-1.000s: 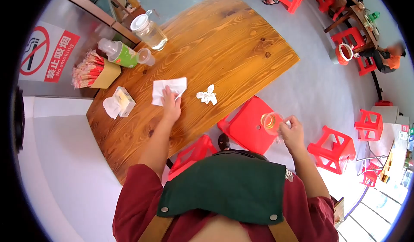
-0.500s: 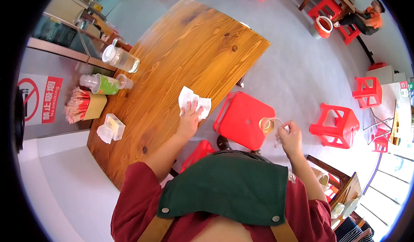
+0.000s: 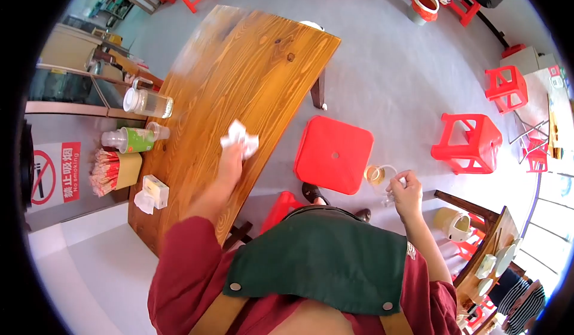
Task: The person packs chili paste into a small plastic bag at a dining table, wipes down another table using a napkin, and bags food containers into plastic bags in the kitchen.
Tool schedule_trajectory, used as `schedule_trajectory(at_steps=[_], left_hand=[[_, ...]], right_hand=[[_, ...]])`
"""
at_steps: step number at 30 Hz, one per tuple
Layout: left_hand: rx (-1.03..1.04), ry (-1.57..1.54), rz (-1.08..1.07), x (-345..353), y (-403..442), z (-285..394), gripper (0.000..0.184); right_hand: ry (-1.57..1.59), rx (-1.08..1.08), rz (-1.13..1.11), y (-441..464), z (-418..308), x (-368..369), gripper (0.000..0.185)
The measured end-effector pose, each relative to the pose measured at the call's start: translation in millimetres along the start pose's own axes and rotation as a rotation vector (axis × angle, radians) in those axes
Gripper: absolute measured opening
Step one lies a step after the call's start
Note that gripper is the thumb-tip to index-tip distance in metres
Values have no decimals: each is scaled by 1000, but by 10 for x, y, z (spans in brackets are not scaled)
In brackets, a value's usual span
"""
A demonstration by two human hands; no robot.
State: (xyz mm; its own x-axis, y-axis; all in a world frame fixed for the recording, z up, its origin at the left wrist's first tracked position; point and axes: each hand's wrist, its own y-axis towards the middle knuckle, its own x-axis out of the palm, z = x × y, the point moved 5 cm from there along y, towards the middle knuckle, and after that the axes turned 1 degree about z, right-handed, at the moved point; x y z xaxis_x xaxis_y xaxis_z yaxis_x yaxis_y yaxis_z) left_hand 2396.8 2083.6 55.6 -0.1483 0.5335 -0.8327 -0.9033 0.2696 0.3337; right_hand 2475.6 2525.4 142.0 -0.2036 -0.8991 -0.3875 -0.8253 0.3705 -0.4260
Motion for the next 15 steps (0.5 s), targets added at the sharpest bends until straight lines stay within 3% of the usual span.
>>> schedule_trajectory(at_steps=[3, 5, 6, 7, 8, 9, 10, 11, 13, 15], left_hand=[[-211, -48, -81, -141, -660, 343, 20], [-389, -12, -93, -130, -865, 374, 20], [-558, -125, -85, -108, -865, 402, 19], [-597, -262, 52, 22, -969, 191, 20], [-623, -592, 177, 133, -852, -37, 23], [-809, -858, 277, 18, -423, 260, 26], [-694, -482, 294, 48, -335, 8, 29], [-616, -276, 135, 112, -196, -121, 36], [-659, -1020, 180, 1029, 10, -1636, 35], [-640, -919, -82, 1499, 532, -842, 36]], right_hand=[[23, -1, 19, -26, 228, -218, 10], [-183, -18, 71, -129, 247, -417, 17], [-324, -15, 66, -185, 220, -542, 25], [-315, 63, 74, -295, 198, -674, 31], [-262, 22, 53, -328, 369, -806, 34], [-194, 12, 75, -354, 538, -937, 33], [-121, 2, 88, -393, 668, -1036, 31], [55, 117, 24, -549, 684, -1215, 29], [-8, -17, 157, -701, 964, -1555, 26], [-33, -72, 262, -908, 1185, -1984, 25]])
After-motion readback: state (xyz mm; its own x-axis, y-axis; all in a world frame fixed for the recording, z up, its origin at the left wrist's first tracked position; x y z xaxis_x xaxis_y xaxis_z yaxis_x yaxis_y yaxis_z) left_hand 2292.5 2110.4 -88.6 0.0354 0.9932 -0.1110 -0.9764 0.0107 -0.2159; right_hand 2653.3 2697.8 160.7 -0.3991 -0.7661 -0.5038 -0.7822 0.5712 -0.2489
